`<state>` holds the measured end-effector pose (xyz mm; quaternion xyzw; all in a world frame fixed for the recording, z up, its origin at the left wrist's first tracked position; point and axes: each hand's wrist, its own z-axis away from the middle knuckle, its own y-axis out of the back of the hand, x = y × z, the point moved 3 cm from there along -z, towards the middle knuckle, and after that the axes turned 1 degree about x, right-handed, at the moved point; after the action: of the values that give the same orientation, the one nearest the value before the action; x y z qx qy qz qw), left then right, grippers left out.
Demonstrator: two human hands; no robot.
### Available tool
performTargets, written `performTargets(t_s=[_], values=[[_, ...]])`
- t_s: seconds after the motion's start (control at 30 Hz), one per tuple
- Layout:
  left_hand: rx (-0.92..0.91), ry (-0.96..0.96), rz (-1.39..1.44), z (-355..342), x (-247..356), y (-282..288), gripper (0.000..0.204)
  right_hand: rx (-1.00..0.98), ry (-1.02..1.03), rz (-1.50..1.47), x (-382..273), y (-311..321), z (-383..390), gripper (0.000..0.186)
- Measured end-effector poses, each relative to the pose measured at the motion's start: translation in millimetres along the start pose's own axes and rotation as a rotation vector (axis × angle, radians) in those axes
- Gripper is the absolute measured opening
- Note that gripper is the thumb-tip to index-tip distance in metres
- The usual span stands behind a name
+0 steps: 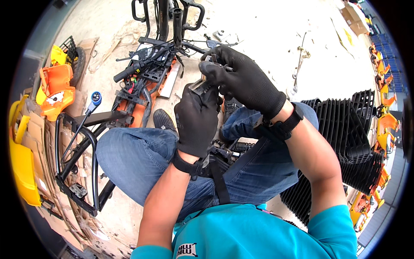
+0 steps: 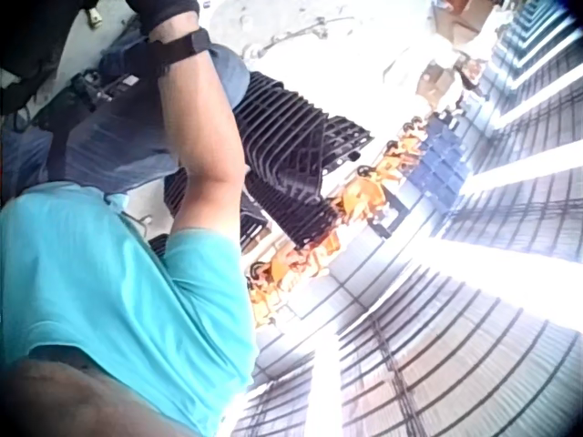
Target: The person uses a screwdriver and pliers to adjust a component, then picks up motorcycle forks and a nut, sliding parts onto the fork tubes while sitting on the floor.
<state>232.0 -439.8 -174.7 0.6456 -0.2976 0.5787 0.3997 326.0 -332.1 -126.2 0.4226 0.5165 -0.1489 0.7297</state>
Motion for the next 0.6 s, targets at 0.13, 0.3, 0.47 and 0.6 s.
performTargets(t_s=[0.13,0.3,0.47,0.6], values=[[0.028,-0.023,-0.011,-4.3,1.2,1.0,0.022,0.055,0.136,0.103,-3.0,-1.5,0.0,0.036],[0.009,0.081,0.187,-7.4,-18.6,-5.2,0.019,0.13,0.306,0.138,5.3,-9.0,-8.4,0.032],[-0.298,0.171,0.382,-10.5,-6.3,0.9,0.023,-0.085,0.087,-0.203,2.4,2.6,-10.2,0.028],[-0.549,0.27,0.565,-5.3,4.4,9.3,0.031,-0.259,0.127,-0.431,-5.3,15.3,0.3,0.032]])
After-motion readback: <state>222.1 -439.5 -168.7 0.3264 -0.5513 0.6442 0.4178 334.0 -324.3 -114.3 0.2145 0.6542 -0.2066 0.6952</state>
